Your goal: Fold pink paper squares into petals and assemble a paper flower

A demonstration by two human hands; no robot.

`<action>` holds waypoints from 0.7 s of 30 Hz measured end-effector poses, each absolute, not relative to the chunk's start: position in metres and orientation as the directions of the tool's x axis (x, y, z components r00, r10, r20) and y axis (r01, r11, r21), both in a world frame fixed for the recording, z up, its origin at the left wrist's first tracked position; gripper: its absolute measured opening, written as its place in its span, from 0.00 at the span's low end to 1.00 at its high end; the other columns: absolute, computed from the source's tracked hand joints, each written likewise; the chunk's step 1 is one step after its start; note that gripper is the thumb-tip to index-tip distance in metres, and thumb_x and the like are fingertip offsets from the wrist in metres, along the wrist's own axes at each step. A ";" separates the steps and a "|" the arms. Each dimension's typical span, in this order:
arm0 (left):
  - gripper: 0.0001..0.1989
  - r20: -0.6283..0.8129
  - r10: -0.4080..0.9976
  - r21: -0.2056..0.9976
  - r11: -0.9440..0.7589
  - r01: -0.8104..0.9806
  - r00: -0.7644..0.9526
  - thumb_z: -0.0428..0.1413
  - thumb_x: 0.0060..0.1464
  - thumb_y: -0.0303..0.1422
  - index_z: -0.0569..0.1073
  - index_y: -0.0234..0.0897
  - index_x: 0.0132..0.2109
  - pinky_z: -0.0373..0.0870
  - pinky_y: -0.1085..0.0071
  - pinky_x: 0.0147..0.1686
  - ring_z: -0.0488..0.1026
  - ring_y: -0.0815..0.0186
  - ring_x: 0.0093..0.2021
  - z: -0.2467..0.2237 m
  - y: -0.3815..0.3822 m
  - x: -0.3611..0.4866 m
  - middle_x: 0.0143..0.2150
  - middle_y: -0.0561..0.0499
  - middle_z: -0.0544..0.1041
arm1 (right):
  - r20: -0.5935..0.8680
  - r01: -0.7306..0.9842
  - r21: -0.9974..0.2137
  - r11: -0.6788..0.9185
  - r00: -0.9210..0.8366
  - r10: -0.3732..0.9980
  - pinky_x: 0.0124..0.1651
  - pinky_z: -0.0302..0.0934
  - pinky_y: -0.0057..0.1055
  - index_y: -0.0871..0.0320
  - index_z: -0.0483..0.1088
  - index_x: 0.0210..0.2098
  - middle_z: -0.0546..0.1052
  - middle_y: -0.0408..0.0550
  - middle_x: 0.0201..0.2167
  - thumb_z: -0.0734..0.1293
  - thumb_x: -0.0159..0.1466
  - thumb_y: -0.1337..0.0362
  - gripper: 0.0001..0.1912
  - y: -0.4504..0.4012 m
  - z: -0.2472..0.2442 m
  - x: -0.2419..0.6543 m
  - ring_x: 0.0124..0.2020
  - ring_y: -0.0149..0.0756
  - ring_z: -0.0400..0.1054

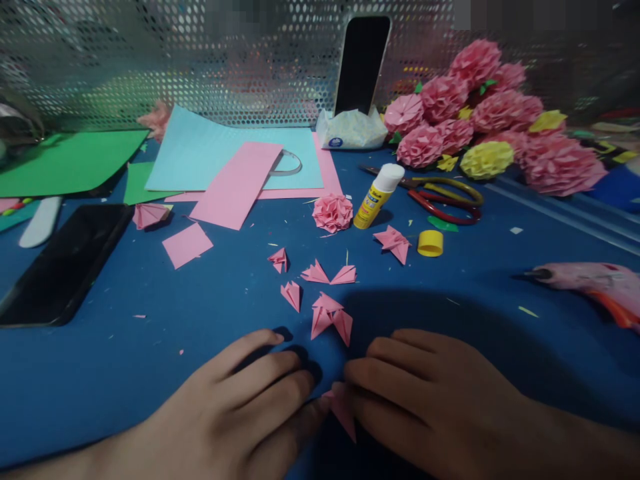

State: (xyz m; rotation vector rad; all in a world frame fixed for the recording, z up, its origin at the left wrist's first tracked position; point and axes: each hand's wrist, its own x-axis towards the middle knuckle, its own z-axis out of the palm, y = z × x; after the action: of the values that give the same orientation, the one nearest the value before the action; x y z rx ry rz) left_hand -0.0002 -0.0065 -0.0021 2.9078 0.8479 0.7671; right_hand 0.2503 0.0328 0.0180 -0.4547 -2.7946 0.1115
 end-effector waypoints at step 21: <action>0.18 0.491 0.484 0.140 -0.865 0.482 0.725 0.43 0.71 0.26 0.78 0.35 0.51 0.53 0.62 0.67 0.74 0.64 0.49 -0.005 -0.006 -0.004 0.46 0.52 0.80 | 0.273 0.287 -0.119 0.950 -0.911 0.309 0.33 0.56 0.37 0.56 0.75 0.40 0.79 0.44 0.37 0.50 0.75 0.71 0.23 0.030 0.019 0.252 0.31 0.35 0.68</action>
State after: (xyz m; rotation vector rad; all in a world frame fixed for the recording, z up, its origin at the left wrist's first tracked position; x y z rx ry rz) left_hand -0.0037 -0.0058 -0.0045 2.9154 0.8163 0.8301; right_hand 0.2520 0.0301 0.0194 -0.4394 -2.8125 0.1104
